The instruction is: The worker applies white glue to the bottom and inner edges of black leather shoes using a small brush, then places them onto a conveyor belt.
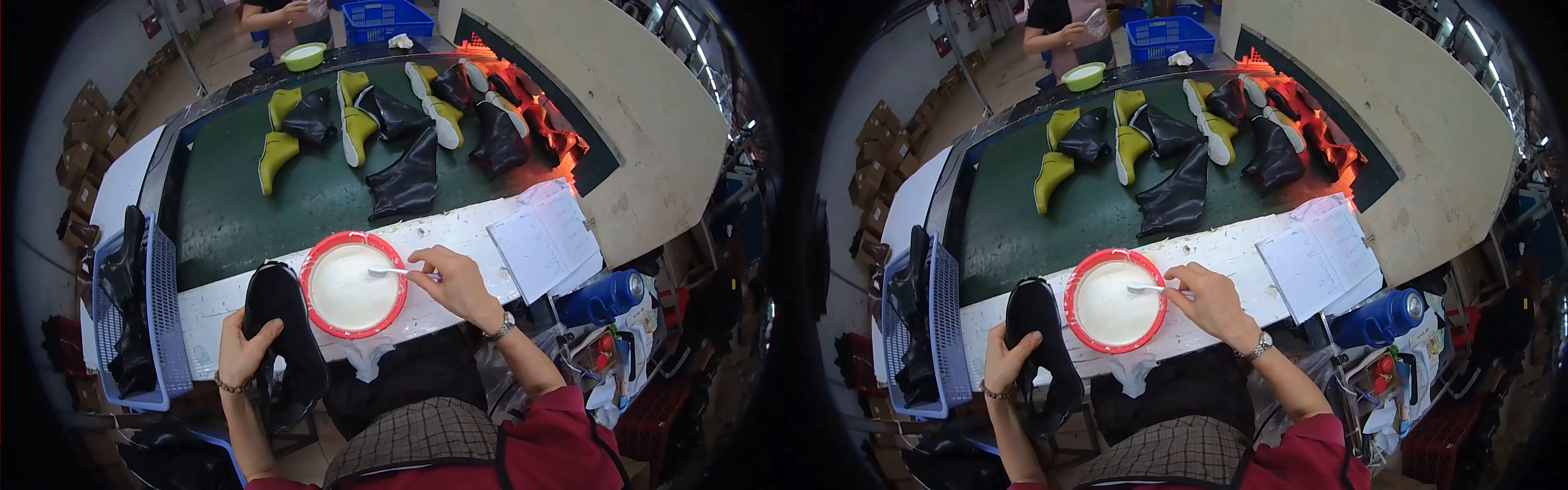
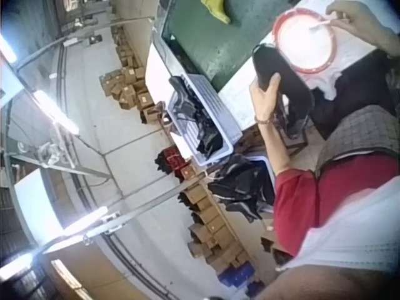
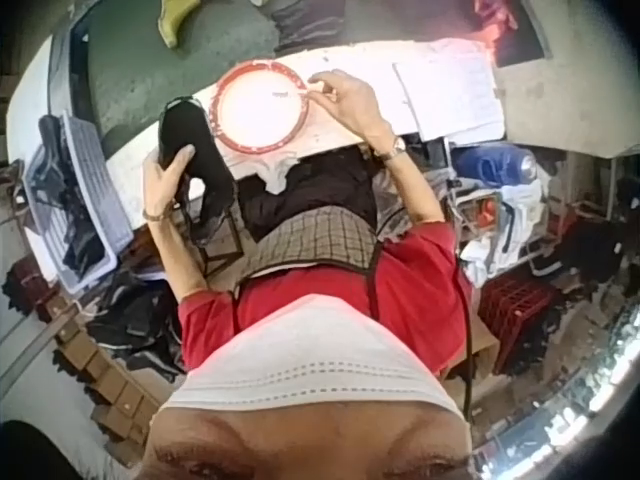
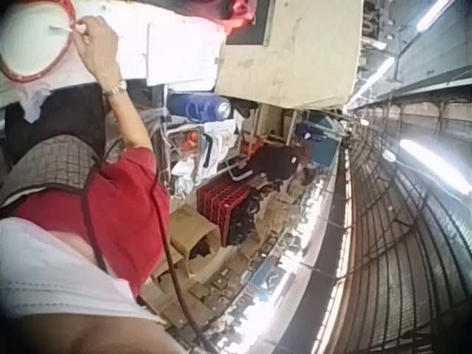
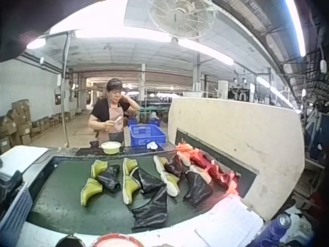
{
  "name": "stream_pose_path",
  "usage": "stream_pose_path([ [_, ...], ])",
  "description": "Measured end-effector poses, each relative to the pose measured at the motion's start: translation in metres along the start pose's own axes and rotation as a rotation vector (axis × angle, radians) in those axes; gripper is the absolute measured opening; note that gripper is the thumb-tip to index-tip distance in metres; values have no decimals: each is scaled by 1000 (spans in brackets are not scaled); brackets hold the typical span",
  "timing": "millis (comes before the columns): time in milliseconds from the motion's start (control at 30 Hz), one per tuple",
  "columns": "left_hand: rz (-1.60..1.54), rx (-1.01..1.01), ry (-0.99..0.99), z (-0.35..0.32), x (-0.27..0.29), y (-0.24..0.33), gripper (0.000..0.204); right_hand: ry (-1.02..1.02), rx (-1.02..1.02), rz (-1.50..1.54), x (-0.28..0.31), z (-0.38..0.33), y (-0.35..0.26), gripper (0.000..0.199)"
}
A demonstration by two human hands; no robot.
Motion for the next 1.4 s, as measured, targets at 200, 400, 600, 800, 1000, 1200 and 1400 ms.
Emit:
stream_pose_path([
  [200, 54, 33, -70, 6, -13, 17, 26, -50, -7, 19, -6, -3, 11, 17],
  [400, 60, 145, -251, 19, -15, 23, 28, 49, 40, 187, 11, 13, -9, 14],
  [600, 48, 221, -476, 21, -22, 19, 25, -46, 415, 424, 8, 47, -46, 21],
  [800, -226, 126, -227, 12, -7, 29, 25, -33, 310, 503, -6, 39, -44, 19],
  [1000, -301, -29, -25, 10, 3, 31, 15, -56, 330, 549, -31, 22, -60, 21],
  [1200, 468, -273, 497, 41, 12, -8, 39, 9, 135, 309, -25, 22, -42, 14],
  [1400, 673, -180, 258, 45, 23, -95, 128, -38, 54, -218, -8, 14, -12, 12],
])
Point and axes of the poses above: each hand's wrist, its own z-axis towards the middle knuckle, its own x-axis out of the back of the hand, y = z × x, the point moved 1 cm from there along z, towards the middle knuckle, and after that the axes turned 1 degree about z, right-handed, at the moved point
